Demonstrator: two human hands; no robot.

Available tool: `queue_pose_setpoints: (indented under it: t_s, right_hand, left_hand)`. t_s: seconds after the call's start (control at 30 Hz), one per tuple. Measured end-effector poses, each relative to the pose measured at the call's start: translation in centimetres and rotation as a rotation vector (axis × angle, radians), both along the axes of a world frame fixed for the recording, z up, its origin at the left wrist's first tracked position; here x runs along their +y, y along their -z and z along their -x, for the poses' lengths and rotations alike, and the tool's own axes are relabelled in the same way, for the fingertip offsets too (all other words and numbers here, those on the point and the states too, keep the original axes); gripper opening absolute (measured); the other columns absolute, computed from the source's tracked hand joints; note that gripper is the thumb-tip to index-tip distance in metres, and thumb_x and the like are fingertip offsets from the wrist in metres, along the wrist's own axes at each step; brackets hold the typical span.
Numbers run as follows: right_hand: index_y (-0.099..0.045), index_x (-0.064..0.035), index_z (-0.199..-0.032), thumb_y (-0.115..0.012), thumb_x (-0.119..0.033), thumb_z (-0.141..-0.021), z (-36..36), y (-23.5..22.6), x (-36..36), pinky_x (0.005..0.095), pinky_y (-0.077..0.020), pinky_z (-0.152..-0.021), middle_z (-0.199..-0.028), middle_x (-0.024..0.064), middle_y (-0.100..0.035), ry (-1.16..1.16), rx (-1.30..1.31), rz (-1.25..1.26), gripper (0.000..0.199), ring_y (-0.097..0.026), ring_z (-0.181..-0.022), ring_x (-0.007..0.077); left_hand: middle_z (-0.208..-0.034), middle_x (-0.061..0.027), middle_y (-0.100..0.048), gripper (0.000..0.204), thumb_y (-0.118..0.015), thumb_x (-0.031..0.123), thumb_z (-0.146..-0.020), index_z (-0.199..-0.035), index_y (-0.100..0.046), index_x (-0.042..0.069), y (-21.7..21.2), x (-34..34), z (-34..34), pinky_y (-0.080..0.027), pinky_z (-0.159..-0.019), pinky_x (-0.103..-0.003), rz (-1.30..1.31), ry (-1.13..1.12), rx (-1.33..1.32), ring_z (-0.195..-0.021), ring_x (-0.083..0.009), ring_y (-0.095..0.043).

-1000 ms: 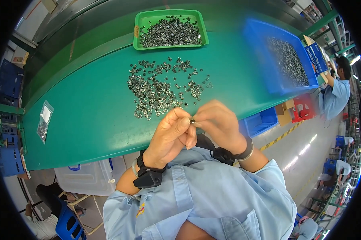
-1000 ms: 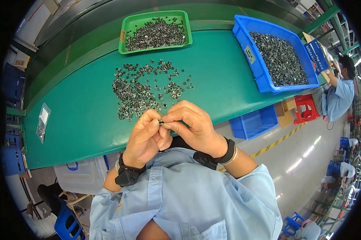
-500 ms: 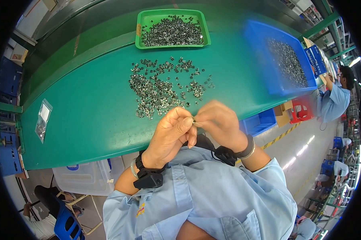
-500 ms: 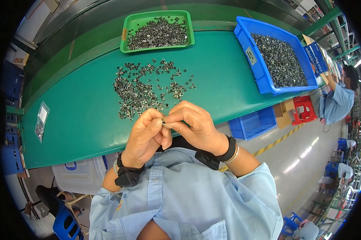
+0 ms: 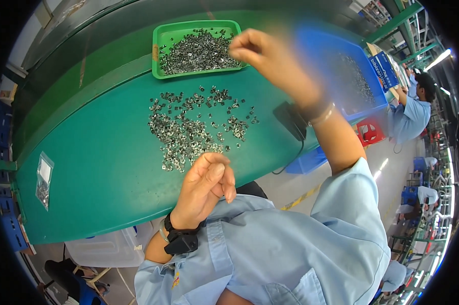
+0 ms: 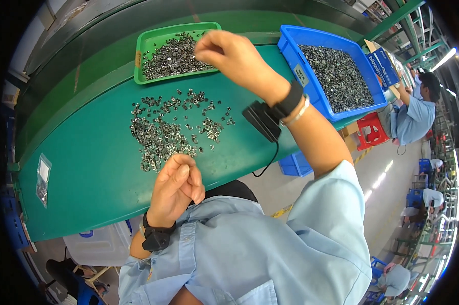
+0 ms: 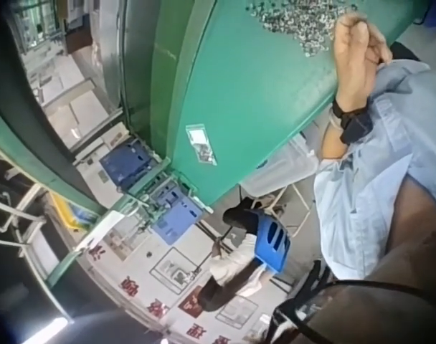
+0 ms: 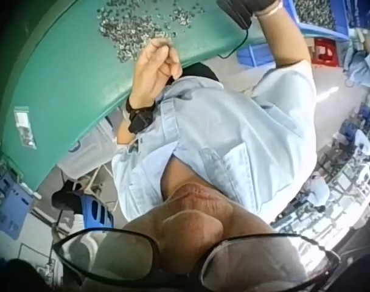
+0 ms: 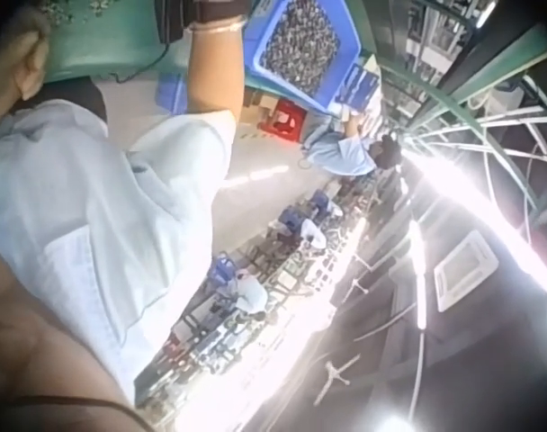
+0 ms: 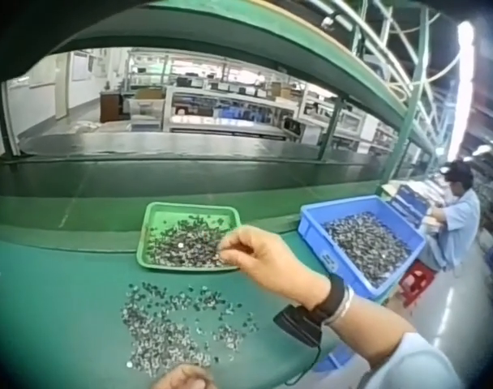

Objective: The person picks up a metal clip from a pile on the table and joins it with a small black component before placing the assembly into a blue bin.

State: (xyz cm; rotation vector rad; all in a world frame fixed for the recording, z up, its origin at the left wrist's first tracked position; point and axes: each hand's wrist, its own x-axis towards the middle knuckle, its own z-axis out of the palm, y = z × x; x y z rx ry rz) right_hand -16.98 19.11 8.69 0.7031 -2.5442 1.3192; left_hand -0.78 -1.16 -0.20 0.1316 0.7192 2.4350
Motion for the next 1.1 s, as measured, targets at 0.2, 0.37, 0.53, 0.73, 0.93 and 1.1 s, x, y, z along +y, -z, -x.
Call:
queue_pose_setpoints:
  t_s: [0.2,0.37,0.53,0.73,0.93,1.1]
  right_hand:
    - [-0.062,-0.0024,-0.092,-0.064,-0.012,-0.084,-4.8,5.2,5.6,0.0275,-0.0475,-0.074,-0.086,0.0039,-0.061,0.04,-0.152,-0.255,0.013,-0.06,-0.081,0.0138]
    - [-0.063,-0.0042,-0.088,-0.066,-0.011,-0.08,-5.7,6.0,5.6,0.0309,-0.0473,-0.073,-0.083,0.0058,-0.058,-0.014,-0.094,-0.352,0.011,-0.059,-0.08,0.02]
    - [-0.064,-0.0053,-0.086,-0.066,-0.009,-0.078,-5.8,5.8,5.8,0.0325,-0.0466,-0.072,-0.082,0.0061,-0.058,-0.054,-0.003,-0.367,0.009,-0.057,-0.08,0.0225]
    - [-0.064,-0.0049,-0.085,-0.067,-0.008,-0.076,-8.6,4.0,4.1,0.0329,-0.0461,-0.07,-0.082,0.0063,-0.058,-0.077,0.003,-0.227,0.01,-0.057,-0.079,0.0231]
    - [-0.063,-0.0043,-0.083,-0.07,-0.005,-0.072,-12.1,1.9,1.2,0.0332,-0.0455,-0.065,-0.079,0.0067,-0.058,-0.224,0.22,-0.177,0.013,-0.057,-0.073,0.0238]
    - [-0.062,-0.0046,-0.083,-0.072,-0.003,-0.07,-13.4,2.2,0.6,0.0324,-0.045,-0.062,-0.077,0.0067,-0.058,-0.226,0.299,-0.224,0.016,-0.057,-0.071,0.0237]
  left_hand:
    - [-0.079,-0.0098,-0.055,0.016,-0.045,0.015,-0.097,-0.107,-0.048,0.004,0.2,0.0,0.1,-0.046,-0.055,-0.031,0.023,0.074,0.051,-0.059,-0.0159,-0.053]
    - [-0.078,-0.0098,-0.056,0.016,-0.046,0.015,-0.096,-0.107,-0.049,0.004,0.2,0.2,0.1,-0.046,-0.055,-0.031,0.039,0.089,0.057,-0.059,-0.0157,-0.054]
    - [-0.078,-0.0094,-0.056,0.016,-0.047,0.015,-0.096,-0.107,-0.049,0.004,0.0,0.5,0.1,-0.047,-0.055,-0.03,0.047,0.056,0.042,-0.058,-0.0149,-0.054]
    - [-0.08,-0.0089,-0.057,0.019,-0.046,0.017,-0.096,-0.107,-0.049,0.002,-1.4,1.3,0.5,-0.047,-0.054,-0.027,0.241,-0.028,0.054,-0.059,-0.0144,-0.055]
    - [-0.082,-0.0086,-0.058,0.02,-0.047,0.02,-0.096,-0.105,-0.049,0.001,-2.6,2.5,0.5,-0.047,-0.053,-0.027,0.311,-0.092,0.082,-0.061,-0.0148,-0.057]
    - [-0.082,-0.0087,-0.059,0.019,-0.049,0.019,-0.096,-0.102,-0.049,0.002,-2.1,2.4,0.0,-0.047,-0.053,-0.027,0.341,-0.073,0.086,-0.06,-0.0148,-0.057]
